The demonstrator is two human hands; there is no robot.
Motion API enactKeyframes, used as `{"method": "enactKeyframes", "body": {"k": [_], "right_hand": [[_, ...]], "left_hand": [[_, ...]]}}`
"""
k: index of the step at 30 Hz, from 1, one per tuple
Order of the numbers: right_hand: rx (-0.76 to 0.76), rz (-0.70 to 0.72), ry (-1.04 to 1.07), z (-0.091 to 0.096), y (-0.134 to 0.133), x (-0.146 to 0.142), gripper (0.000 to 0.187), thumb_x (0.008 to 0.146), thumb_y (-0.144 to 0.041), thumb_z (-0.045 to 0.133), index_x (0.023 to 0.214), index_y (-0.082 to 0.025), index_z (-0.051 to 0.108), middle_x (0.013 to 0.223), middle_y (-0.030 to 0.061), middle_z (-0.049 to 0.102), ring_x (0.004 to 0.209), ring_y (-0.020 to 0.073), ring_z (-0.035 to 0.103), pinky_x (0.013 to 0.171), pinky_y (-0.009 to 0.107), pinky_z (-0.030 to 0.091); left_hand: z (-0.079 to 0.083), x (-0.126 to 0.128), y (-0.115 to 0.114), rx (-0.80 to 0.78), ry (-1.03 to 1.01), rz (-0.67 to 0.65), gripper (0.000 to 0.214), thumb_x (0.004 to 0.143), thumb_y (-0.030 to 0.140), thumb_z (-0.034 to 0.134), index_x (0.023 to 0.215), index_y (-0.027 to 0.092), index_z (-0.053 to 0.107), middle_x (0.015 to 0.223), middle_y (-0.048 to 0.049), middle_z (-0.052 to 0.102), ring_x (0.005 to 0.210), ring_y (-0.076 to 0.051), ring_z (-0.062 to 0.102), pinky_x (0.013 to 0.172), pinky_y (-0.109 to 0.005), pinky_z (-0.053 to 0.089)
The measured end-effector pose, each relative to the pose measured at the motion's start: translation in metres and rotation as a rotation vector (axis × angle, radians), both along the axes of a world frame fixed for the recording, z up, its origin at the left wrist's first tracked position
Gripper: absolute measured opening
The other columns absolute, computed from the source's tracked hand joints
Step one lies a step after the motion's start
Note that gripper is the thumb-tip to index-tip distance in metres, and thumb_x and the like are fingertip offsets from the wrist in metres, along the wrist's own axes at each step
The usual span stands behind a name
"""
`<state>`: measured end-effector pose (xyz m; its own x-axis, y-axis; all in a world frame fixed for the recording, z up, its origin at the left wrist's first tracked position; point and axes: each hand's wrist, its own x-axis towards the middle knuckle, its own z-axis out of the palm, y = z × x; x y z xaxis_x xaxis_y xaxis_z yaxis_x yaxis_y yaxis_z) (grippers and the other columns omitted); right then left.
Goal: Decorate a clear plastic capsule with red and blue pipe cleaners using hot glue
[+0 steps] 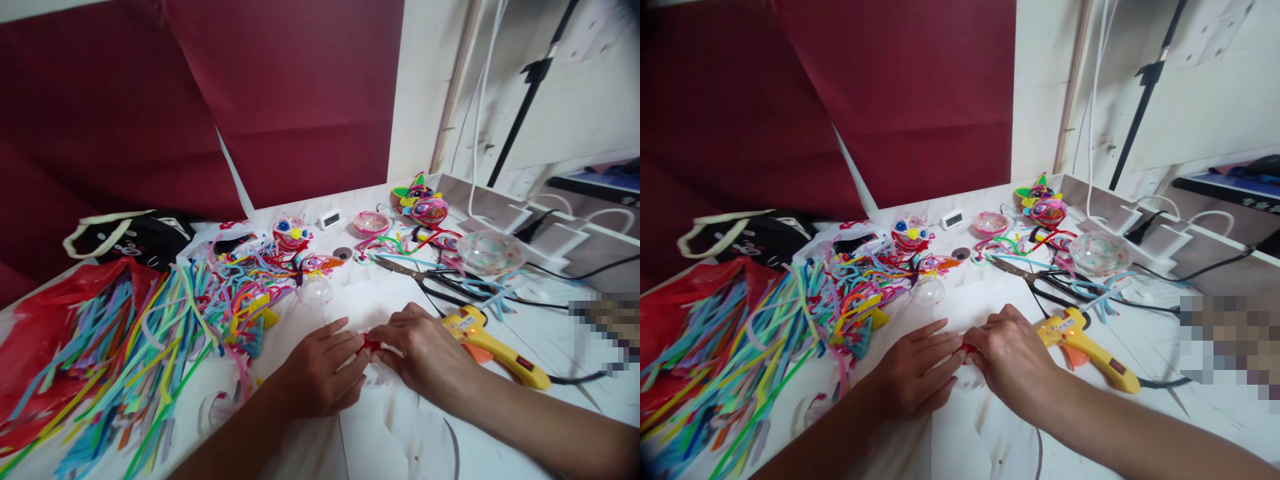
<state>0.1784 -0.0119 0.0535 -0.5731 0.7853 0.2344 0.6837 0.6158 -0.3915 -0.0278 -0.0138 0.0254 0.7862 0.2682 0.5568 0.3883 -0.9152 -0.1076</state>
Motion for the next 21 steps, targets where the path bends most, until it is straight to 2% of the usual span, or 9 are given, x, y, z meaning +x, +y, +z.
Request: {"method": "enactKeyframes", "body": {"k": [6, 13, 21], "right_hand": [[0.037, 0.015, 0.041, -0.003, 0.0, 0.0, 0.014, 0.085, -0.016, 0.056, 0.081, -0.019, 0.07, 0.063, 0.0023, 0.066, 0.062, 0.0153, 0.056, 0.069, 0.032, 0.033], [0.029, 0.0, 0.076, -0.004, -0.001, -0.001, 0.019, 0.086, -0.016, 0.052, 0.073, -0.019, 0.066, 0.06, 0.0008, 0.062, 0.059, 0.0142, 0.053, 0.066, 0.03, 0.031], [0.15, 0.01, 0.087, -0.011, -0.002, -0.004, 0.016, 0.086, -0.015, 0.055, 0.072, -0.019, 0.063, 0.057, -0.0011, 0.061, 0.057, 0.0139, 0.051, 0.064, 0.031, 0.026]], "left_hand": [[0.002, -0.004, 0.005, -0.026, 0.012, -0.064, 0.03, 0.077, 0.018, 0.056, 0.105, 0.008, 0.06, 0.101, -0.0162, 0.07, 0.104, -0.024, 0.064, 0.099, -0.042, 0.051], [0.004, -0.005, 0.006, -0.08, -0.015, -0.061, 0.032, 0.076, 0.015, 0.054, 0.107, 0.008, 0.059, 0.103, -0.0157, 0.07, 0.104, -0.024, 0.065, 0.097, -0.042, 0.051], [0.005, -0.004, 0.004, -0.139, -0.007, -0.041, 0.034, 0.073, 0.013, 0.057, 0.107, 0.006, 0.06, 0.107, -0.0167, 0.069, 0.105, -0.024, 0.064, 0.1, -0.042, 0.049]]}}
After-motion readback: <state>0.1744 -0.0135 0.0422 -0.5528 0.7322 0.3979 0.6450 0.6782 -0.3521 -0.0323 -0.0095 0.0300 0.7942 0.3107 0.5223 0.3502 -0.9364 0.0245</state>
